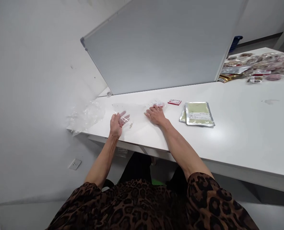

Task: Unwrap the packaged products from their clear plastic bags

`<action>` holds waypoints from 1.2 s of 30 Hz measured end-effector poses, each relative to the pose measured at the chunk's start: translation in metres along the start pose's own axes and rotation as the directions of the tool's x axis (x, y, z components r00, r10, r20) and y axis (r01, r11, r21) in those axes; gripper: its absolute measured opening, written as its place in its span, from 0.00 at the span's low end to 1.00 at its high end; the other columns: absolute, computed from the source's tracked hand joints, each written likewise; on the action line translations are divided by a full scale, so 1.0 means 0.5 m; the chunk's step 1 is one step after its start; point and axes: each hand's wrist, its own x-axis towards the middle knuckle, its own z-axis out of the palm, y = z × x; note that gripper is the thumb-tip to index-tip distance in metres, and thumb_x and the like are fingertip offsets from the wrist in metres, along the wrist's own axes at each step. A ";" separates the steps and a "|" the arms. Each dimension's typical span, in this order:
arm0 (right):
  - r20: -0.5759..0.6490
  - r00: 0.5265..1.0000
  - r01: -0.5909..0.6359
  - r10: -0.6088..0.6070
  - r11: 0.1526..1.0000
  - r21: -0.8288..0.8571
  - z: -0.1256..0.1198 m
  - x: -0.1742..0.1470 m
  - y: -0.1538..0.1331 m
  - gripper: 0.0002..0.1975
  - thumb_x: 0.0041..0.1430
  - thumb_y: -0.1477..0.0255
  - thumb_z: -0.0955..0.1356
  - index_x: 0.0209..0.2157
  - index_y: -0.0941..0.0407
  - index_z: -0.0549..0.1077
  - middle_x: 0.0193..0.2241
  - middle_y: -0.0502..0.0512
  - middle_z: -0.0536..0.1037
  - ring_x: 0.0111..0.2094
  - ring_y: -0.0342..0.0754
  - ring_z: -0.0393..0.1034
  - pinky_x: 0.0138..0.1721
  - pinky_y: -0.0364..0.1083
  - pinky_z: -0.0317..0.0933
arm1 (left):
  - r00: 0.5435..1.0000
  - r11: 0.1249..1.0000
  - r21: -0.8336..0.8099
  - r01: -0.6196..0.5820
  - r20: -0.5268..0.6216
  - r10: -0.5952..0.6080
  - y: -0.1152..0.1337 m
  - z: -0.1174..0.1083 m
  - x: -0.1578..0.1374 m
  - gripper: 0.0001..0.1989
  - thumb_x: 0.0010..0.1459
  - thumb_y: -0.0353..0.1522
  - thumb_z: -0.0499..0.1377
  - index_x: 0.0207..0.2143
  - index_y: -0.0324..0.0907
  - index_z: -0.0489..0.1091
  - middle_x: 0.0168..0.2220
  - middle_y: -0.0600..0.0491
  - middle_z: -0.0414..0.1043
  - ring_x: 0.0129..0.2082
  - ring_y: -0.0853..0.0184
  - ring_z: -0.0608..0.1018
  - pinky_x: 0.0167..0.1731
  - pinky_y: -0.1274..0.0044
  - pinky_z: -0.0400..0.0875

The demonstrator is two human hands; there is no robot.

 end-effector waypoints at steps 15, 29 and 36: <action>-0.219 0.821 -0.515 0.526 0.850 0.111 -0.015 -0.004 0.059 0.23 0.67 0.69 0.60 0.55 0.69 0.73 0.59 0.81 0.68 0.62 0.72 0.58 0.58 0.67 0.54 | 0.925 0.988 0.155 0.027 -0.378 0.034 -0.056 -0.180 -0.221 0.20 0.56 0.42 0.69 0.40 0.46 0.61 0.43 0.50 0.80 0.30 0.68 0.81 0.32 0.74 0.76; 0.066 0.998 -0.016 0.008 0.992 0.123 0.025 0.001 -0.006 0.15 0.61 0.68 0.66 0.46 0.56 0.78 0.55 0.72 0.76 0.58 0.71 0.68 0.57 0.67 0.61 | 0.968 0.188 0.963 -0.195 0.220 -0.124 -0.085 -0.041 -0.166 0.52 0.58 0.61 0.55 0.74 0.40 0.52 0.75 0.31 0.47 0.77 0.40 0.39 0.71 0.44 0.33; 0.242 0.915 0.172 -0.321 0.857 0.486 0.007 -0.016 -0.064 0.22 0.55 0.59 0.66 0.46 0.55 0.80 0.47 0.61 0.82 0.48 0.63 0.75 0.51 0.56 0.69 | 0.938 0.031 0.953 -0.303 0.304 -0.167 -0.097 -0.007 -0.080 0.51 0.61 0.61 0.52 0.76 0.46 0.41 0.71 0.36 0.58 0.71 0.40 0.60 0.66 0.50 0.56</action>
